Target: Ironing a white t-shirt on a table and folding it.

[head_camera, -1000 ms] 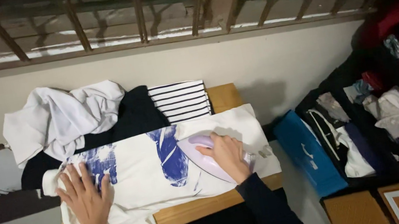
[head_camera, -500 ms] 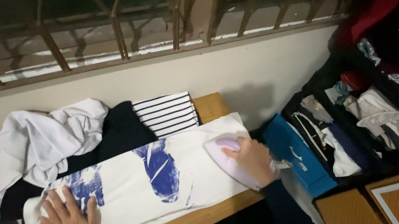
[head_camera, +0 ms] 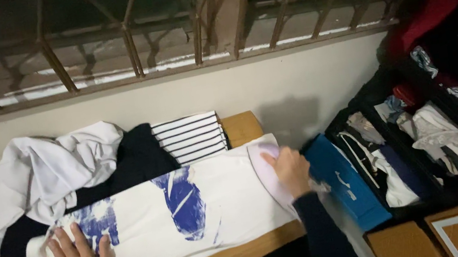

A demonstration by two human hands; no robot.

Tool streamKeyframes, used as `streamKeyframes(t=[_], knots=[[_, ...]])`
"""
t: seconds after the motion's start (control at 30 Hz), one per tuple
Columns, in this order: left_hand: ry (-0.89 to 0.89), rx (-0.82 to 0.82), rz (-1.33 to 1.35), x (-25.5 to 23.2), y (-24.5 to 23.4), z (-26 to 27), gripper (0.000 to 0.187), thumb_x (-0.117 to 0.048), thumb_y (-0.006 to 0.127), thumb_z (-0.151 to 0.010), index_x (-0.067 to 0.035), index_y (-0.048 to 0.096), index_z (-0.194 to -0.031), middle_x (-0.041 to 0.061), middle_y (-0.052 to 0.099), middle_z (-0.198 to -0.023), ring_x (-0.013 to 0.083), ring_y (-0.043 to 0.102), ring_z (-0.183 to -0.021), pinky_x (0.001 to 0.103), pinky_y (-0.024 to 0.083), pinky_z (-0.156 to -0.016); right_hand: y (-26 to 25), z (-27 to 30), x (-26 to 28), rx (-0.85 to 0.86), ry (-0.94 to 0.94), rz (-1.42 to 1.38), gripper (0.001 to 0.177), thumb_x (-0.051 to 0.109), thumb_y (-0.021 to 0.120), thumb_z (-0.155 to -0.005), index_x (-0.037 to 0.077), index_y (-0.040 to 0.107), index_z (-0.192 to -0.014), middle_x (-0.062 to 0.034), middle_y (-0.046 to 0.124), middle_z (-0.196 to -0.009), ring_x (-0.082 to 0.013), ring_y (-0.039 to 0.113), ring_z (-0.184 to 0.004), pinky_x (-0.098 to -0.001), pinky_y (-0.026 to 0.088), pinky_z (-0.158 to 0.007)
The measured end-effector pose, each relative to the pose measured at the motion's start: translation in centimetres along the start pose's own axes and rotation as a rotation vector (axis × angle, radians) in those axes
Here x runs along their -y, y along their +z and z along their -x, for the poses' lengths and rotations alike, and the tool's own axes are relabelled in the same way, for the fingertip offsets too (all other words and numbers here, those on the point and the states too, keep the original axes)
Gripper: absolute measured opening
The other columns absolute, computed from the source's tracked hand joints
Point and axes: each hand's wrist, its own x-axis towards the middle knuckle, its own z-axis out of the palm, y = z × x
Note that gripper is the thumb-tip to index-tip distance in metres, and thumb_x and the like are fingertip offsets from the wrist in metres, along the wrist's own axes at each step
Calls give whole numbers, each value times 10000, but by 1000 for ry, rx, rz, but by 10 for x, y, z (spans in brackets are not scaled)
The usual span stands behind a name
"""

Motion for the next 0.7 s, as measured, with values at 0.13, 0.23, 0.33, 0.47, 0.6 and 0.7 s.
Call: streamKeyframes(t=[0.13,0.23,0.33,0.47,0.6,0.7], knots=[[1,-30,5,-1,4,-3,782,-514,520,-990,-40,450,-1607,284,357,-1698,528,315,-1548,740,223,-1209,-8,6,21,-88,71,118,675,729,671,-774,57,732,-767,-232,726,-763,-421,733,-732,-500,586,-653],[-6,-10,-33,0,3,-2,770,-514,527,-1001,-43,455,-1607,281,366,-1704,530,331,-1545,733,234,-1219,13,-14,18,-136,120,109,667,717,652,-822,60,721,-733,-228,721,-759,-429,731,-740,-508,585,-653],[19,-23,-39,0,1,1,765,-507,535,-1028,-29,451,-1619,290,371,-1697,534,343,-1557,738,243,-1223,24,-32,18,-153,61,147,680,711,609,-911,46,714,-813,-236,730,-812,-421,739,-773,-506,591,-644],[9,-21,-43,0,3,1,770,-499,541,-1012,-33,459,-1620,290,380,-1692,530,348,-1544,732,259,-1214,14,-28,26,-30,-4,25,685,702,655,-831,24,711,-907,-259,730,-901,-463,714,-842,-551,567,-695],[16,-48,-24,-2,3,-2,762,-507,540,-1001,-41,472,-1599,290,384,-1691,536,342,-1538,725,254,-1212,-5,-5,42,37,4,-31,646,645,683,-862,7,707,-958,-270,730,-942,-465,718,-892,-545,570,-762],[52,-54,-30,-1,2,-3,765,-496,531,-1035,-14,456,-1624,311,369,-1692,542,347,-1540,730,252,-1223,28,-34,47,-26,116,-9,600,624,689,-860,35,721,-968,-229,747,-980,-443,721,-924,-553,561,-777]])
